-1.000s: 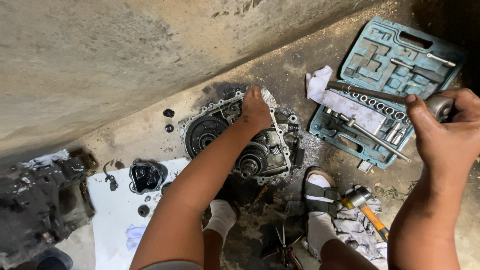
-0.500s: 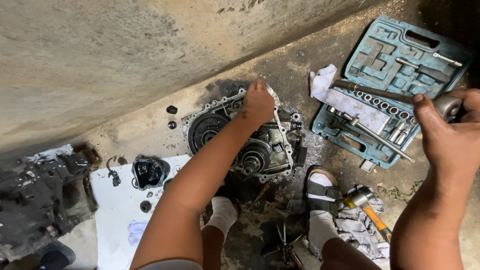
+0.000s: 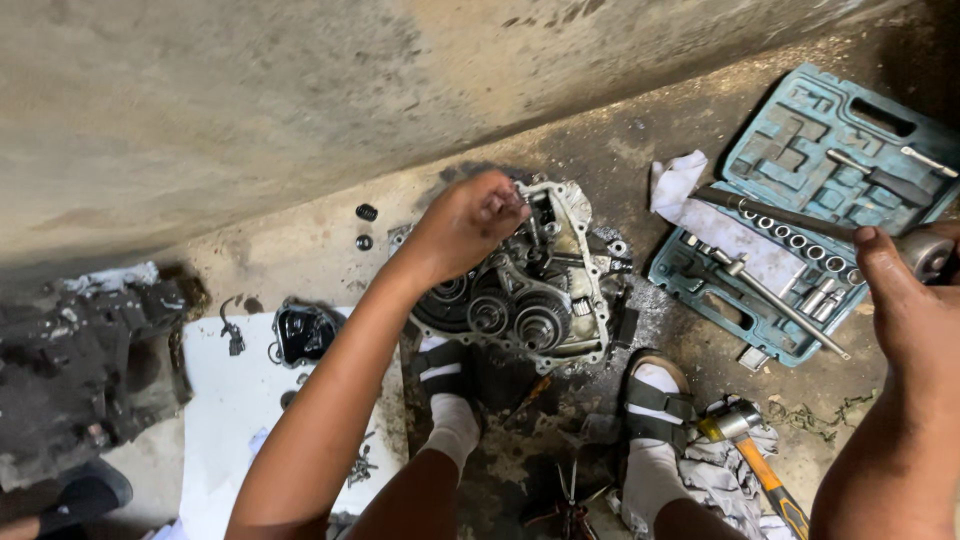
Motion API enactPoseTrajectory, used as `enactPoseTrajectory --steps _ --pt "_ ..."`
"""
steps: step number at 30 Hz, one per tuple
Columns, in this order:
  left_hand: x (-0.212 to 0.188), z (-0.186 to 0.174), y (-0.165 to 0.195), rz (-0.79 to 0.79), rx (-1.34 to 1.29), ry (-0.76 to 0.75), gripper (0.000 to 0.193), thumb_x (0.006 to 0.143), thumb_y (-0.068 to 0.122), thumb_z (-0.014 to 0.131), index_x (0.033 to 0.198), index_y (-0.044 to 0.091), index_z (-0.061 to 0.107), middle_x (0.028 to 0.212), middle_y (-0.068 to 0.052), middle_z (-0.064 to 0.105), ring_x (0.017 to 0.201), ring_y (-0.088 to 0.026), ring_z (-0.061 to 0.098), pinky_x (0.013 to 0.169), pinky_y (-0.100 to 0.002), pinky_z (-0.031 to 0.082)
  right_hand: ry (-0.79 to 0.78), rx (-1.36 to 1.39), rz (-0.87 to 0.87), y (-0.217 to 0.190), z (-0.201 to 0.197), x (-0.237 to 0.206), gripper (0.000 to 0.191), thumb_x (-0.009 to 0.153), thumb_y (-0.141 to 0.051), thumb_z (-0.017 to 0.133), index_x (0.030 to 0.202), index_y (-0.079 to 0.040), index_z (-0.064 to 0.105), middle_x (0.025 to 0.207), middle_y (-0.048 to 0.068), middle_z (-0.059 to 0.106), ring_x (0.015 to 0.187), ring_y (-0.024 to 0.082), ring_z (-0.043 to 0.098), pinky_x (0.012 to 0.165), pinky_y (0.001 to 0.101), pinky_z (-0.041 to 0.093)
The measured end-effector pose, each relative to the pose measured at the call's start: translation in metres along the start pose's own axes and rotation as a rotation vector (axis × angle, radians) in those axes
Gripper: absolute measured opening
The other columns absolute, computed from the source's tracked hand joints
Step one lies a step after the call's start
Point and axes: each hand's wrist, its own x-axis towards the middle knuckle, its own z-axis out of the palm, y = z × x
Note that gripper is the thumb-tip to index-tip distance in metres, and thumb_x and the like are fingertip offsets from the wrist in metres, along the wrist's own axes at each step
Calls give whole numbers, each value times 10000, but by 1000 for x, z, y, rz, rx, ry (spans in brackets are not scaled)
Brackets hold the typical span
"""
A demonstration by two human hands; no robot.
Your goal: The person works on a disassembled engine block on the floor, using a socket wrench to tighten bolts and by hand to install and adjust internal components such as gears and shafts.
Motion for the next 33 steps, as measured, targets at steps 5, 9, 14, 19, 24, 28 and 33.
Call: enactPoseTrajectory --steps 5,9,14,19,24,28,33 --pt "-60 -33 43 -55 37 63 182 981 247 667 1002 73 617 866 -37 645 704 -111 570 625 -318 492 0 -135 -18 -8 6 -9 542 990 -418 820 1232 22 618 1091 47 630 981 159 615 871 289 482" --pt "-124 -54 103 -241 154 106 145 935 185 668 1054 104 653 666 -120 612 544 -143 507 558 -348 412 51 -273 -291 -53 -16 -36 602 1026 -383 852 1236 118 593 1128 167 636 992 218 615 854 337 491" --pt "-227 -50 179 47 26 298 146 925 179 663 1016 67 646 799 -49 701 524 -111 520 538 -310 453 56 -310 -371 -131 -72 -122 414 1035 -300 814 1116 67 642 943 119 654 806 167 595 751 308 473" --pt "-311 -35 232 60 64 358 151 916 176 665 1021 68 659 786 -64 692 538 -137 517 544 -325 456 13 -304 -430 -227 -128 -210 323 989 -239 853 942 43 702 724 66 639 619 117 547 597 296 422" --pt "-366 -29 249 228 46 432 139 933 155 651 1031 57 644 850 -51 694 608 -123 551 592 -295 486 -3 -320 -687 -296 -157 -275 316 929 -230 848 971 52 712 766 60 661 689 97 581 633 266 463" --pt "-368 -35 228 220 16 395 127 941 154 663 1018 53 654 849 -42 689 646 -118 520 607 -300 468 -34 -371 -602 -320 -157 -292 309 932 -231 849 976 51 730 750 90 666 635 118 579 582 293 458" --pt "-330 -61 175 178 -10 310 124 922 121 683 1005 31 662 857 -63 693 733 -106 574 674 -282 498 -115 -394 -677 -331 -125 -271 279 939 -208 856 935 43 734 724 108 674 623 107 552 580 314 442"
